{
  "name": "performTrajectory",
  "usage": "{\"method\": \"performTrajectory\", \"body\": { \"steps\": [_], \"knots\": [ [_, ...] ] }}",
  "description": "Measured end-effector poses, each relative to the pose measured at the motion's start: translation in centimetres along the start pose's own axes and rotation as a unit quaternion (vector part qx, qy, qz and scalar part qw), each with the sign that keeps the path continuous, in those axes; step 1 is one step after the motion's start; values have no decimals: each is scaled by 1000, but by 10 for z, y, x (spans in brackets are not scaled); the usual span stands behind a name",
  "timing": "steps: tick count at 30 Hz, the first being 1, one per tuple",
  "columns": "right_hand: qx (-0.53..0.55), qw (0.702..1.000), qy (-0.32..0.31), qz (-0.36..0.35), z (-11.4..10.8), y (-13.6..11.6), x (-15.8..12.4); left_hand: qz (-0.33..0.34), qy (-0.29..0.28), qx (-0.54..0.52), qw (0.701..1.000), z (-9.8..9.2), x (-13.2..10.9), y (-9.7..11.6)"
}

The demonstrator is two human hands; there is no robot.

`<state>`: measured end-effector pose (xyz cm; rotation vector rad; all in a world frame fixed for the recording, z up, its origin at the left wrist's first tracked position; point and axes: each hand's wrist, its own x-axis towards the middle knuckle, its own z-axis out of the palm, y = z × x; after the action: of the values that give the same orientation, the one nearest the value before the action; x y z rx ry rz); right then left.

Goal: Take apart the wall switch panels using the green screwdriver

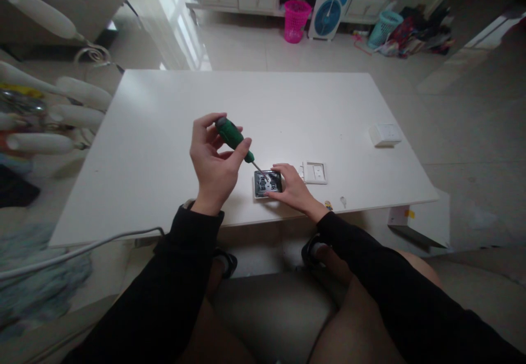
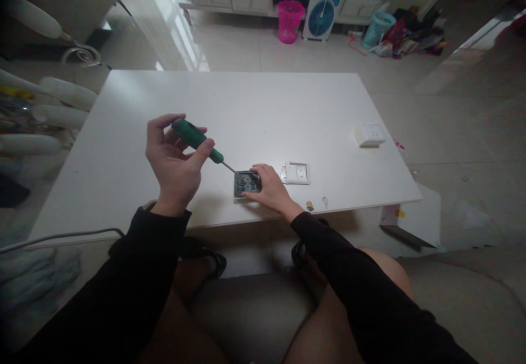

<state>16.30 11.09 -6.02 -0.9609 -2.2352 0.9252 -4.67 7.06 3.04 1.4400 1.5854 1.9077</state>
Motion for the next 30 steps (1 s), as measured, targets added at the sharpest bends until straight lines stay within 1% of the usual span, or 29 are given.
{"method": "performTrajectory", "body": {
  "steps": [3, 6, 11, 19, 25, 30],
  "knots": [
    [-31, 999, -32, 15, 4, 11, -1, -4, -5, -2, 1000, 0, -1, 3],
    [-32, 998, -46, 20, 6, 18, -2, -5, -8, -3, 1000, 1, -2, 3],
    [-23, 998, -62, 14, 4, 16, 0, -4, -3, -1, 1000, 1, -2, 2],
    [-46, 998, -26, 17, -4, 13, 1, 10, 22, 9, 1000, 0, -3, 0],
    [-74, 997, -20, 1, -7, 15, 1, 15, 46, 8, 999, -1, -2, 0],
    [-88, 996, -25, 11, -5, 16, -2, 30, 56, 20, 998, -1, -2, 1]
  ]
}}
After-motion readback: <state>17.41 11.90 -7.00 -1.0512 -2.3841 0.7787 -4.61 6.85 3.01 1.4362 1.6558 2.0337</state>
